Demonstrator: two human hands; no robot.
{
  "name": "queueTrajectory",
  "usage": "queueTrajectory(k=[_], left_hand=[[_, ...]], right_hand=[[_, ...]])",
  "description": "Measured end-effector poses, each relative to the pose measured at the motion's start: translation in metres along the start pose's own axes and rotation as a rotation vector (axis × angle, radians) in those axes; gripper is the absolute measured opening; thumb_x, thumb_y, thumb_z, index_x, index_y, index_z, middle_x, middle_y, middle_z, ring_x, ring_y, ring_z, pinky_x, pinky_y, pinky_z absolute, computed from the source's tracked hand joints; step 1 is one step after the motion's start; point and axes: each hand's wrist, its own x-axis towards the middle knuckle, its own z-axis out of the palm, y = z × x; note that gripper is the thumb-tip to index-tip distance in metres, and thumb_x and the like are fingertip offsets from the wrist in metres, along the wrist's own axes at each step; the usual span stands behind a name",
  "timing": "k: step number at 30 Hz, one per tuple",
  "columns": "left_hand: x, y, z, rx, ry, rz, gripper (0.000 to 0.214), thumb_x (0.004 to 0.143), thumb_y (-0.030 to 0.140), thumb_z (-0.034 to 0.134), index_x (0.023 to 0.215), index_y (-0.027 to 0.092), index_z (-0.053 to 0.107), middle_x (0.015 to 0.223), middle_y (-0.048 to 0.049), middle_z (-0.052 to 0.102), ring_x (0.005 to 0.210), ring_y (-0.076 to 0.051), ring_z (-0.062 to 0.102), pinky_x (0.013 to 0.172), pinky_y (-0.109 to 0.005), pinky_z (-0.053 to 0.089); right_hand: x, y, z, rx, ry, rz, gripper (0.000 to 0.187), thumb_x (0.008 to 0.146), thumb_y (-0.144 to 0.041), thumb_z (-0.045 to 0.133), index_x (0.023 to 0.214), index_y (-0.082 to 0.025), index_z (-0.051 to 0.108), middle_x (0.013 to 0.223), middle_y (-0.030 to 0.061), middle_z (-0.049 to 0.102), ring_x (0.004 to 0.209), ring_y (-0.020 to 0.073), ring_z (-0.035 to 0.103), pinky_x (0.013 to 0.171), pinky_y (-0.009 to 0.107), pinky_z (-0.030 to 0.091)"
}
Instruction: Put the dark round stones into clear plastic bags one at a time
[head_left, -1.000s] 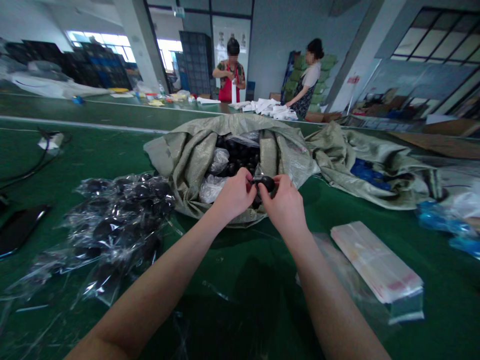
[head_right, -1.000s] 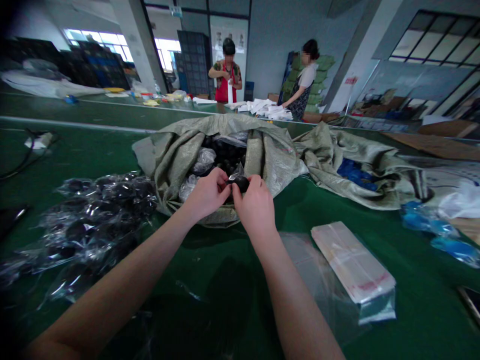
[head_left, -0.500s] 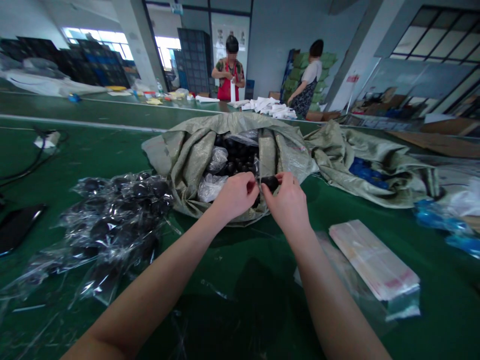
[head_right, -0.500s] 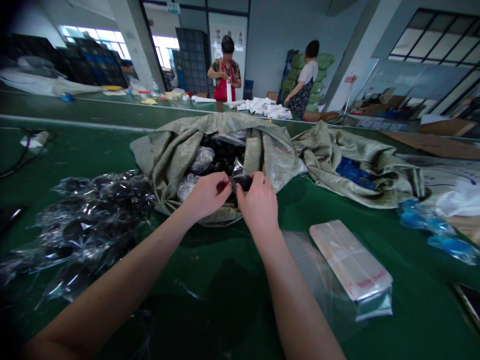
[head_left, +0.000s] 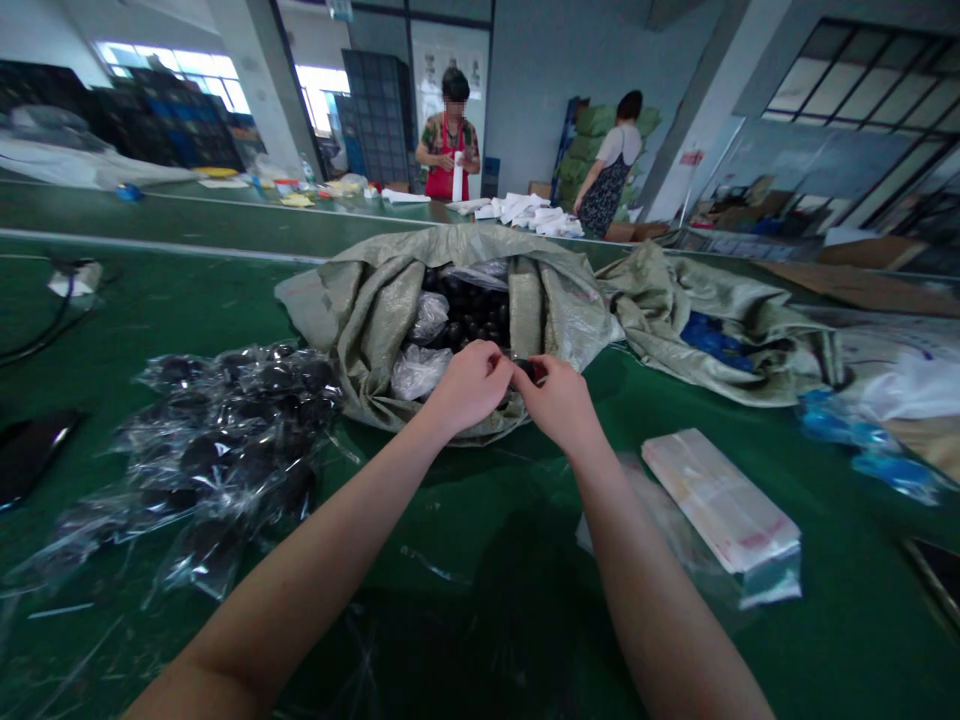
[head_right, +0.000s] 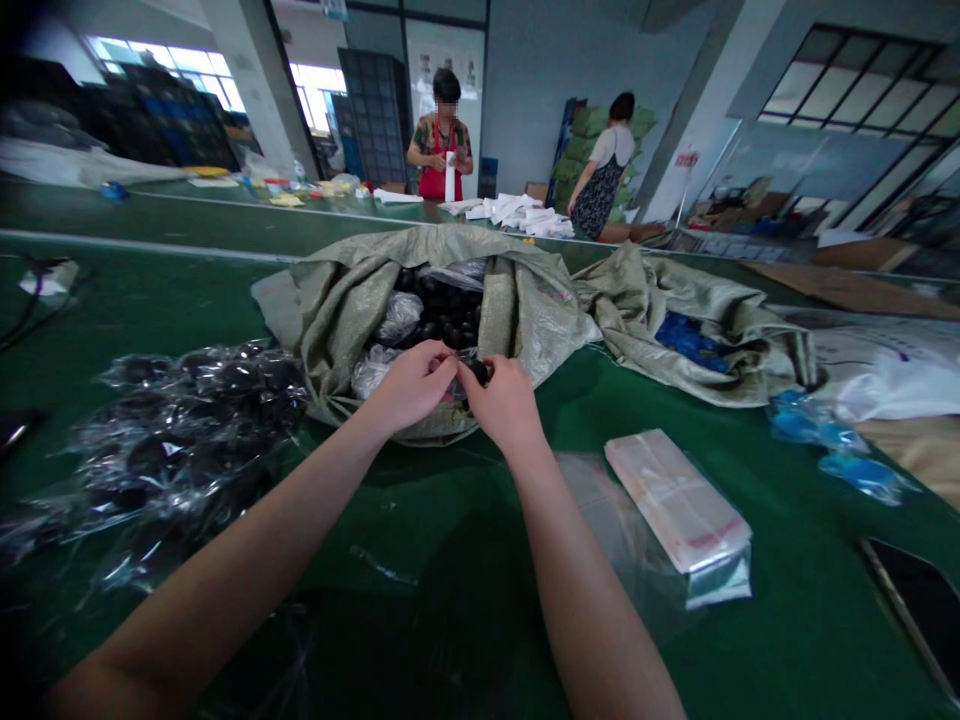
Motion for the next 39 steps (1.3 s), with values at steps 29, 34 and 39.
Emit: queueTrajectory(k=[29, 34, 39], left_hand=[[-0.032, 0.006, -0.034, -0.420, -0.203, -0.366, 0.011, 0.080, 0.019, 0.049, 0.073, 0.015, 0.056, 0.077, -0.0062, 0.065, 0.071, -0.016, 0.065, 0.057, -0.026, 0.055], [-0.040, 0.008, -0.040, -0.492, -0.224, -0.391, 0.008, 0.079, 0.018, 0.048, 0.076, 0.015, 0.054, 0.079, -0.0066, 0.066, 0.070, -0.016, 0.066, 0.057, -0.028, 0.057], [-0.045, 0.010, -0.039, -0.203, -0.249, -0.288, 0.016, 0.083, 0.022, 0.042, 0.080, 0.016, 0.056, 0.091, -0.0087, 0.071, 0.076, -0.016, 0.069, 0.060, -0.023, 0.055]], right_hand=[[-0.039, -0.002, -0.012, 1.156, -0.264, 0.503, 0.008, 0.079, -0.004, 0.069, 0.074, -0.009, 0.067, 0.065, 0.0041, 0.068, 0.059, 0.0088, 0.066, 0.064, 0.015, 0.059], [-0.046, -0.003, -0.012, 1.135, -0.275, 0.459, 0.004, 0.079, -0.006, 0.068, 0.078, -0.009, 0.067, 0.071, 0.0063, 0.071, 0.061, 0.0096, 0.068, 0.066, 0.017, 0.059], [-0.051, -0.008, -0.014, 0.721, -0.221, 0.414, 0.010, 0.080, -0.014, 0.064, 0.070, -0.013, 0.064, 0.065, 0.0059, 0.070, 0.063, 0.0147, 0.069, 0.067, 0.027, 0.059]])
